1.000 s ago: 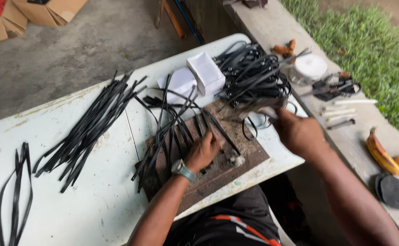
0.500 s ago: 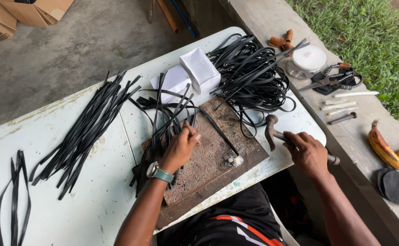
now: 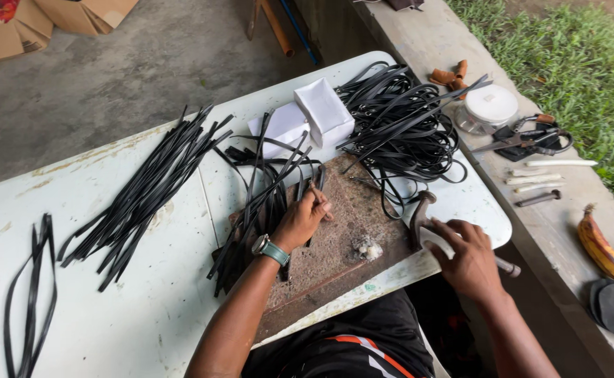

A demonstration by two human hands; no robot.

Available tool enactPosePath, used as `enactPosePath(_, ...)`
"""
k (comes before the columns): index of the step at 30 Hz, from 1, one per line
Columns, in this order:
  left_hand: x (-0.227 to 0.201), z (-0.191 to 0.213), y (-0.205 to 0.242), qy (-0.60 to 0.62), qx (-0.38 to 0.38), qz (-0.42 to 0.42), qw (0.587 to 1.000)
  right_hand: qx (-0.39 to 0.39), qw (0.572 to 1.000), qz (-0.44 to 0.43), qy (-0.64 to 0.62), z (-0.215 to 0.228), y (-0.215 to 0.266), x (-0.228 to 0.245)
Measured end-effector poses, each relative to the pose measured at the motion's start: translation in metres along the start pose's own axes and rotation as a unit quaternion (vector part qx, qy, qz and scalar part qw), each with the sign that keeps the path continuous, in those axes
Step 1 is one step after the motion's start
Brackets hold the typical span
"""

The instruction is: The person repeatedly places small metal pins onto the ends of black leather strips and hammers them flat using a hammer and a metal punch on a wooden block. The person then gathers the finished strips and places them into a white box.

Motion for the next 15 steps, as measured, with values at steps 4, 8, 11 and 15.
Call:
enactPosePath(4,0.017,-0.003,0.000,0.027,-0.056,-0.006,0.998,0.037,0.985,0.144,-0.083,-0.027,-0.007,0.097)
enactPosePath(8,0.029,-0.016,-0.010,0.147,-0.091,0.044,0.984,0.103,0.967,0.225,-0.068,-0.073,-0.016,0.170)
enactPosePath(11,0.033,-0.020,-0.015,0.235,-0.079,0.075,0.966,0.168,0.962,0.213,0.003,-0.093,-0.026,0.173)
enactPosePath(15,0.032,0.005,-0.004,0.183,-0.043,0.076,0.979,0.203,0.961,0.171,0.077,-0.089,-0.033,0.150)
Point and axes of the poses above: each hand's wrist, its own y-axis away from the middle knuckle, its own z-axis out of the back of the hand, x = y × z, the point moved 8 cm from there along -y, towards the middle knuckle, and after that the axes turned 3 degrees about -y, right-handed, at the moved point
